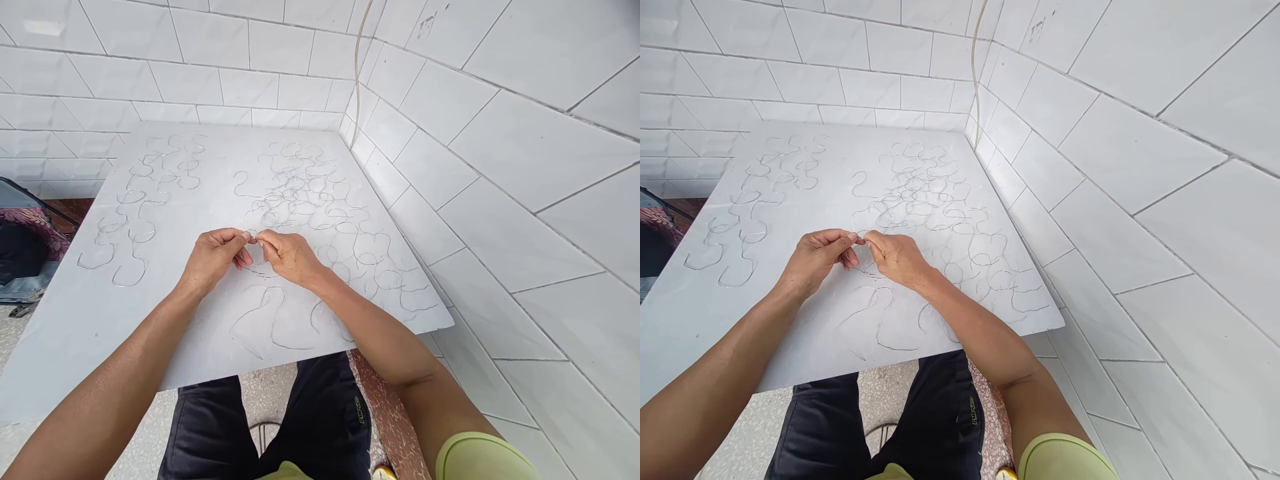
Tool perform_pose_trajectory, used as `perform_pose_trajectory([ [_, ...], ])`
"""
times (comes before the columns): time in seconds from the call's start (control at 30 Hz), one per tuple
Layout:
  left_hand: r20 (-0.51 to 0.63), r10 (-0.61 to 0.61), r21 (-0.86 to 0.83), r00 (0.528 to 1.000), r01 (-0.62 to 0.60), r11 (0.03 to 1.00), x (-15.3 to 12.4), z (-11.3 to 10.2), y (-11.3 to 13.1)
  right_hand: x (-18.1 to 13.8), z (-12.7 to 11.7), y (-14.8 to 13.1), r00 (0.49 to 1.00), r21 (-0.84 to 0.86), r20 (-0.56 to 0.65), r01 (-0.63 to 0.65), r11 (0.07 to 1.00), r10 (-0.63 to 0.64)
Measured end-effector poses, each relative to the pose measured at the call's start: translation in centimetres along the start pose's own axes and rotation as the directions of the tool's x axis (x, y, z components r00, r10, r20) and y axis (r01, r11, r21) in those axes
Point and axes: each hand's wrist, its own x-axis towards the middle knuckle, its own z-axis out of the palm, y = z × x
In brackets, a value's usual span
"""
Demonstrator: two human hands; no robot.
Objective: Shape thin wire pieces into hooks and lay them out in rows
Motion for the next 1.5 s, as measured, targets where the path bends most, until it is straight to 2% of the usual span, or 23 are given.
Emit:
perform_pose_trajectory([
  [0.13, 0.044, 0.005, -0.079, 0.999, -0.001, 0.997, 0.0, -0.1, 0.3, 0.0, 0.0, 0.0, 1.000, 0.031, -0.025, -0.017, 0.999, 0.018],
  [0.27, 0.176, -0.075, -0.306, 0.982, 0.127, 0.944, 0.3, -0.3, 0.1, 0.1, -0.1, 0.2, 0.996, 0.015, -0.041, -0.073, 0.997, 0.073],
  [0.37, 0.222, -0.124, -0.370, 0.967, 0.201, 0.907, 0.4, -0.2, -0.2, 0.1, -0.1, 0.4, 0.992, -0.002, -0.081, -0.099, 0.995, 0.098],
  [0.43, 0.203, -0.132, -0.362, 0.970, 0.200, 0.911, 0.3, -0.1, -0.4, 0.1, -0.1, 0.5, 0.989, 0.001, -0.101, -0.106, 0.994, 0.105],
  [0.6, 0.057, -0.108, -0.324, 0.993, 0.120, 0.938, 0.1, -0.1, -0.3, 0.2, -0.3, 0.4, 0.988, 0.066, -0.097, -0.112, 0.991, 0.118],
  [0.77, -0.053, -0.096, -0.305, 0.994, 0.076, 0.949, 0.1, -0.3, 0.0, 0.3, -0.4, -0.1, 0.979, 0.152, -0.092, -0.167, 0.974, 0.182],
  [0.9, -0.052, -0.074, -0.239, 0.996, 0.060, 0.969, -0.1, -0.1, 0.0, 0.4, -0.4, 0.0, 0.971, 0.193, -0.113, -0.185, 0.964, 0.209],
  [1.07, -0.030, -0.092, -0.171, 0.995, 0.085, 0.982, -0.1, 0.2, 0.1, 0.5, -0.3, 0.7, 0.980, 0.230, -0.099, -0.145, 0.962, 0.171],
  [1.37, 0.011, -0.130, -0.206, 0.991, 0.130, 0.970, -0.1, 0.1, -0.2, 0.5, -0.6, 1.2, 0.978, 0.052, -0.147, -0.141, 0.989, 0.148],
  [1.5, 0.007, -0.143, -0.227, 0.990, 0.141, 0.963, -0.1, 0.2, -0.2, 0.5, -1.2, 0.9, 0.980, 0.044, -0.126, -0.149, 0.988, 0.154],
])
